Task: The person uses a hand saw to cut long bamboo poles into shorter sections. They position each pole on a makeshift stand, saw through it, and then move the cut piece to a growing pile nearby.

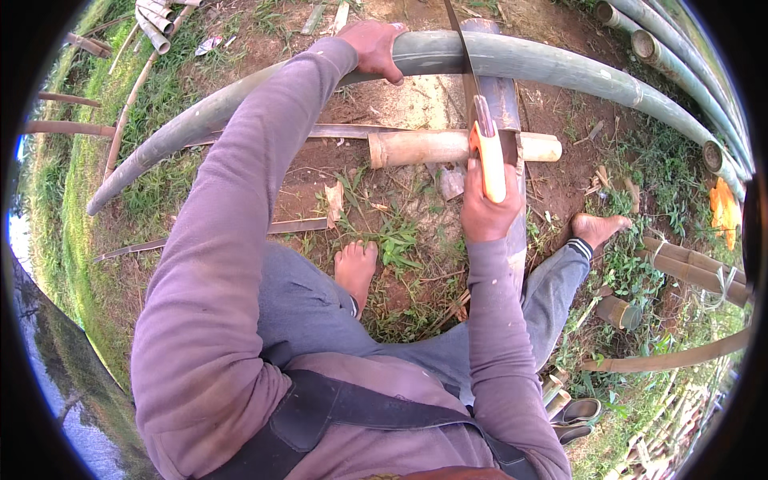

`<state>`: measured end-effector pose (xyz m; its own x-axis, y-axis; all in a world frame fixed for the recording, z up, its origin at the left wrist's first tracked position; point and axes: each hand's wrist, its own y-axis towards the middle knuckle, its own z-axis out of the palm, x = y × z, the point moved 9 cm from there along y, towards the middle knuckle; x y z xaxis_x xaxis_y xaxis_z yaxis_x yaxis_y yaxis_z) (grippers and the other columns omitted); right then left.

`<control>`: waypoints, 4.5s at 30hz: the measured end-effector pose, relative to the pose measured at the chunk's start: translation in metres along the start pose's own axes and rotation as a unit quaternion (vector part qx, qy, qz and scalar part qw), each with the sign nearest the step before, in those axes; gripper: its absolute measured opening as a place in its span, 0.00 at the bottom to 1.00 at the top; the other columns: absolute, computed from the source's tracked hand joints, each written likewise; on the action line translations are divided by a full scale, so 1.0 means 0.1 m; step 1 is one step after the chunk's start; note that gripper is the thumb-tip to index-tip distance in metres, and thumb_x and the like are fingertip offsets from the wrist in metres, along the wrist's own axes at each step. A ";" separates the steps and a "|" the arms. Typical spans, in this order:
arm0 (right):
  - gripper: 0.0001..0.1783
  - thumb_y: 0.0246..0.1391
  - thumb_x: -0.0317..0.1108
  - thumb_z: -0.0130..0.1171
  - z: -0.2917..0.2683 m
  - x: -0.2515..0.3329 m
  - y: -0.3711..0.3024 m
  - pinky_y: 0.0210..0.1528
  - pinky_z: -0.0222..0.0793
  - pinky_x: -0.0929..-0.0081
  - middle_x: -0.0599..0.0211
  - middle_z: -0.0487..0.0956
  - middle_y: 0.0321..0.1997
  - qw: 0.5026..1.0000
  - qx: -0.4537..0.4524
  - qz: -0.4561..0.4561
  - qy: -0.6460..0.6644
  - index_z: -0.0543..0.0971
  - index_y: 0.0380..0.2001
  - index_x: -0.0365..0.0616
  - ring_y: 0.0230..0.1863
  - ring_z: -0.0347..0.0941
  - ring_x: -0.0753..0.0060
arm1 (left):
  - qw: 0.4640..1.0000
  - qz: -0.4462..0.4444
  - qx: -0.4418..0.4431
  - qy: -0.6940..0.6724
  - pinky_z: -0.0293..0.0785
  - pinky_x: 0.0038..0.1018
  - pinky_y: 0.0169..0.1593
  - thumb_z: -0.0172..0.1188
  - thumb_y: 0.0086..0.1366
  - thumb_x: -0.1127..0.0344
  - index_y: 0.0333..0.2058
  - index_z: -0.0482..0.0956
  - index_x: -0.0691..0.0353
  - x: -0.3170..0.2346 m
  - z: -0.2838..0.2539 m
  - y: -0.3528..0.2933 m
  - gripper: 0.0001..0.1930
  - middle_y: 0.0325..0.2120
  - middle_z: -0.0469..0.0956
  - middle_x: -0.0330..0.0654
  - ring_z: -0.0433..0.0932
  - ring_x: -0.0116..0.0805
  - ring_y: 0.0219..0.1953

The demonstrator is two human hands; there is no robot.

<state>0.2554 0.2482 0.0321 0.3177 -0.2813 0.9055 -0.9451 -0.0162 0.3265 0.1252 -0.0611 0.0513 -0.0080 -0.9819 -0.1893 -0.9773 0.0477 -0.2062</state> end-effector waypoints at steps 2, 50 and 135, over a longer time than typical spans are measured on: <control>0.07 0.59 0.23 0.72 -0.39 0.03 -0.57 0.36 0.78 0.70 0.60 0.86 0.32 0.998 0.024 -0.007 -0.049 0.83 0.39 0.36 0.32 0.82 0.73 | 1.000 0.020 -0.013 -0.005 0.82 0.44 0.56 0.78 0.41 0.46 0.66 0.75 0.61 0.04 -0.03 0.01 0.51 0.46 0.86 0.57 0.87 0.53 0.49; 0.11 0.55 0.22 0.73 -0.54 -0.18 -1.10 0.35 0.80 0.66 0.59 0.83 0.27 0.998 -0.010 -0.025 -0.058 0.82 0.39 0.37 0.28 0.85 0.60 | 0.997 0.037 0.035 -0.056 0.78 0.43 0.59 0.79 0.40 0.45 0.60 0.79 0.59 0.03 0.03 0.13 0.46 0.51 0.85 0.56 0.84 0.52 0.54; 0.29 0.57 0.31 0.75 -0.56 -0.28 -1.47 0.41 0.85 0.64 0.52 0.87 0.40 0.996 0.046 0.074 -0.015 0.72 0.56 0.33 0.39 0.89 0.59 | 0.996 0.048 -0.023 -0.073 0.78 0.41 0.62 0.80 0.40 0.44 0.71 0.66 0.67 0.18 0.08 -0.04 0.60 0.52 0.84 0.62 0.84 0.56 0.55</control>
<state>0.3896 0.3126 -0.0260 0.1734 -0.3164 0.9327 -0.9848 -0.0606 0.1625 0.1306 -0.0780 0.0413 -0.0749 -0.9357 -0.3447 -0.9821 0.1291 -0.1370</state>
